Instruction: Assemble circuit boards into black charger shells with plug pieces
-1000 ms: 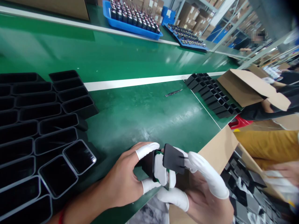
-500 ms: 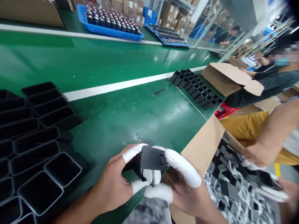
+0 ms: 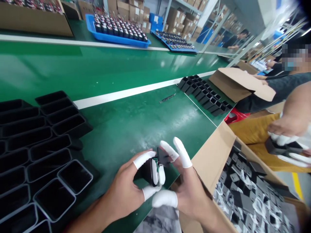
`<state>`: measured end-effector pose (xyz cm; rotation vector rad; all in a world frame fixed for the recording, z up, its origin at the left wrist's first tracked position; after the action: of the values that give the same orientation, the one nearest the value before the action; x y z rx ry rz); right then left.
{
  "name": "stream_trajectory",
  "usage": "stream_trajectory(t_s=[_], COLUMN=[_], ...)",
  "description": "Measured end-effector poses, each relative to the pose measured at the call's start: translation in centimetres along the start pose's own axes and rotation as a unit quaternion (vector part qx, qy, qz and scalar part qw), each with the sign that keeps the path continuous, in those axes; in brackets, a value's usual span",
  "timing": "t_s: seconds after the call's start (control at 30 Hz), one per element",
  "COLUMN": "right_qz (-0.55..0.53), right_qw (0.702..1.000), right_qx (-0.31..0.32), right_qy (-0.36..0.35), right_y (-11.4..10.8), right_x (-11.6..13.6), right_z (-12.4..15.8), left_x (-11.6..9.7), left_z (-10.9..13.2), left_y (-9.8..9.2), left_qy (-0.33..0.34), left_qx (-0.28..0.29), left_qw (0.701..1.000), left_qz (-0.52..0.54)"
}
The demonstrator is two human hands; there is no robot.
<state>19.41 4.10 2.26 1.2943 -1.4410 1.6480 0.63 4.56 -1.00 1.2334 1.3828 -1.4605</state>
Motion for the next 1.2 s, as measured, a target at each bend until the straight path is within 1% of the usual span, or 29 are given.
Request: stream_trajectory(t_s=[0.07,0.1,0.17,0.23,0.33,0.43,0.5,0.6,0.67,0.77,0.83,0.9,1.0,1.03,1.1,1.17,1.2], right_qz=[-0.12,-0.162,-0.201,-0.209,-0.187,-0.147,-0.143,-0.141,-0.14,-0.13,-0.124,-0.146,-0.225,-0.246,-0.264,-0.258,-0.252], right_qw=[0.992,0.986,0.978,0.975,0.977,0.983,0.984,0.984,0.984,0.985,0.986,0.982,0.957,0.95,0.948,0.953,0.955], right_qx=[-0.031,-0.033,-0.025,-0.027,-0.054,-0.072,-0.057,-0.032,-0.047,-0.081,-0.082,-0.069,-0.072,-0.074,-0.061,-0.044,-0.046], right_qy=[0.029,0.036,0.051,0.073,0.091,0.089,0.087,0.103,0.104,0.077,0.071,0.099,0.168,0.176,0.167,0.154,0.15], right_y=[1.2,1.8,2.9,3.7,4.3,4.3,4.2,3.9,3.8,4.0,4.1,3.8,3.1,2.9,2.7,2.9,3.1], right_x=[-1.0,-1.3,-1.4,-1.0,-0.3,-0.3,-0.4,-0.6,-0.4,-0.2,-0.3,-0.7,-1.7,-1.8,-1.7,-1.3,-1.1], right_z=[0.6,0.7,0.7,0.3,-0.6,-1.0,-1.0,-1.1,-1.2,-1.6,-1.7,-1.4,-0.4,-0.1,0.3,0.3,0.2], left_x=[0.0,0.1,0.1,0.3,0.5,0.4,0.3,0.0,-0.1,-0.3,-0.3,-0.3,-0.3,-0.3,-0.3,-0.3,-0.3], left_z=[0.0,-0.1,-0.1,-0.2,-0.3,-0.5,-0.5,-0.5,-0.5,-0.4,-0.4,-0.4,-0.4,-0.3,-0.3,-0.3,-0.3], left_y=[0.0,0.1,0.1,0.1,0.2,0.2,0.2,0.1,0.1,0.1,0.2,0.2,0.3,0.3,0.2,0.2,0.2], left_qy=[0.004,0.006,0.002,-0.021,-0.051,-0.046,-0.039,-0.035,-0.034,-0.032,-0.027,-0.026,-0.036,-0.034,-0.024,-0.009,-0.003], left_qx=[0.015,0.022,0.023,0.013,0.004,-0.001,-0.007,-0.015,-0.018,-0.012,-0.01,-0.009,0.001,0.001,0.002,0.0,-0.003], left_qw=[1.0,1.0,1.0,1.0,0.998,0.996,0.995,0.994,0.993,0.995,0.996,0.996,0.995,0.995,0.996,0.997,0.997], left_qz=[0.007,0.008,0.002,-0.015,-0.043,-0.072,-0.091,-0.107,-0.108,-0.097,-0.088,-0.086,-0.09,-0.09,-0.085,-0.081,-0.081])
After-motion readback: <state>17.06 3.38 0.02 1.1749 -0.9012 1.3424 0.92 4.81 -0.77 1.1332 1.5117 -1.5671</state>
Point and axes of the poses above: each hand's wrist, its own z-axis away from the middle knuckle, its own y-axis out of the palm, x = y × z, the point moved 1 cm from there along -z, towards the middle knuckle, and after that the axes turned 3 degrees about -x, right-handed, at the moved point
